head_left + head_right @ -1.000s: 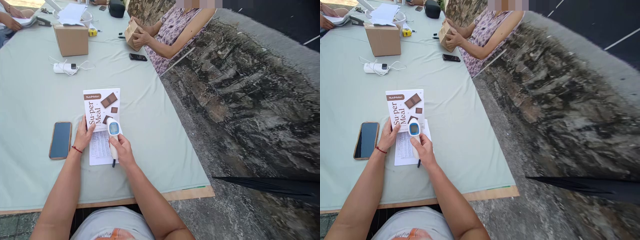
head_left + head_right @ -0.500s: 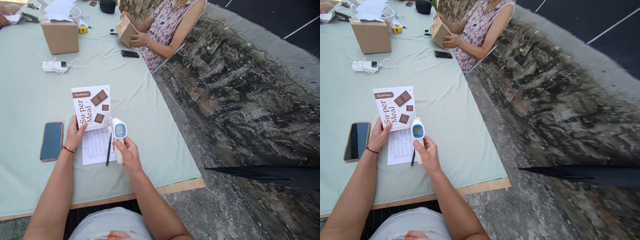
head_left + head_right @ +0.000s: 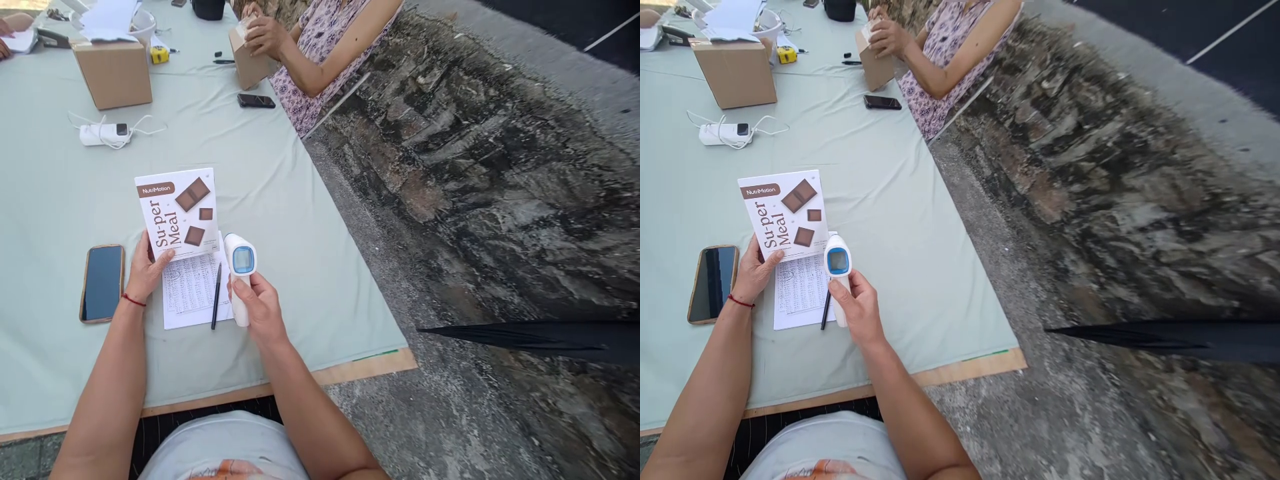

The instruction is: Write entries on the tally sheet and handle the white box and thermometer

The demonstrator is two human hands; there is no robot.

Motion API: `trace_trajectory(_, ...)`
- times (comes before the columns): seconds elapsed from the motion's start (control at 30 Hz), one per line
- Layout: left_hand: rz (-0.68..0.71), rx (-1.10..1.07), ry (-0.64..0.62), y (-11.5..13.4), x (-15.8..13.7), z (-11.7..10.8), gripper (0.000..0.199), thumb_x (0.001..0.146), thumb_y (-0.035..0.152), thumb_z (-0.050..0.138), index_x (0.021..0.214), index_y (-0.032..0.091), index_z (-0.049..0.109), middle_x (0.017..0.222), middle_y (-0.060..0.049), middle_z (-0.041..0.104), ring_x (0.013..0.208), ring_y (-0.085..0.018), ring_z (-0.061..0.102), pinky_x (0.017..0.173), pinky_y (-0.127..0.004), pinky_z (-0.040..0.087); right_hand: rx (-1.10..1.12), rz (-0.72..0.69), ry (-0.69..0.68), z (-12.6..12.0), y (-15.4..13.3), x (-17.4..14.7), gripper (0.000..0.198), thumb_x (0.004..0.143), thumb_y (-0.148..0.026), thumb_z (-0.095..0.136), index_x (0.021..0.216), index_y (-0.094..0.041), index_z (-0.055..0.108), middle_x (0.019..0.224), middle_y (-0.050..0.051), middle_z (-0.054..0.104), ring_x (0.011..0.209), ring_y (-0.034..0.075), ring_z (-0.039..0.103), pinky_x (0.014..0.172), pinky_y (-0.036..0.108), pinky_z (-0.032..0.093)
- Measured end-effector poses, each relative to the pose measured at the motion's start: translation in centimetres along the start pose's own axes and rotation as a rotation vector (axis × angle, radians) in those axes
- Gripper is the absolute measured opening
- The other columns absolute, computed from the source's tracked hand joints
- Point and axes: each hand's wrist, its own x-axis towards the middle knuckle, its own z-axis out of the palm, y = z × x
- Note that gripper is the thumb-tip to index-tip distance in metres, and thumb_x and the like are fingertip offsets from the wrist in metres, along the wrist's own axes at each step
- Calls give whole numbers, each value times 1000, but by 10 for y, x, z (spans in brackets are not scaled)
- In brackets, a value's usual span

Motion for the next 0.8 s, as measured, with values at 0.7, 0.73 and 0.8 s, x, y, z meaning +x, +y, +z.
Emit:
trace_trajectory(0.7,-22,-88,67,-33,-9,11,100,76,65,77,154,23,31,139,-18,59,124,-32,62,106,-52,51,-1129,-188,348,-105,50,65,53,73,-60,69,110,-23,71,100,10,65,93,29,58,75,39,45)
trace_trajectory(0.73,-8,-72,73,-33,-9,12,101,76,67,77,155,24,30,140,-18,58,126,-32,61,107,-52,50,-1173,-199,353,-108,52,65,52,75,-59,68,112,-22,71,100,11,64,94,29,57,76,40,45)
trace_trajectory(0.8,16,-47,78,-33,-9,12,102,77,68,75,156,25,29,142,-17,56,130,-33,58,109,-51,48,-1230,-258,378,-110,54,64,53,77,-56,69,116,-20,69,103,13,61,99,32,55,80,44,45)
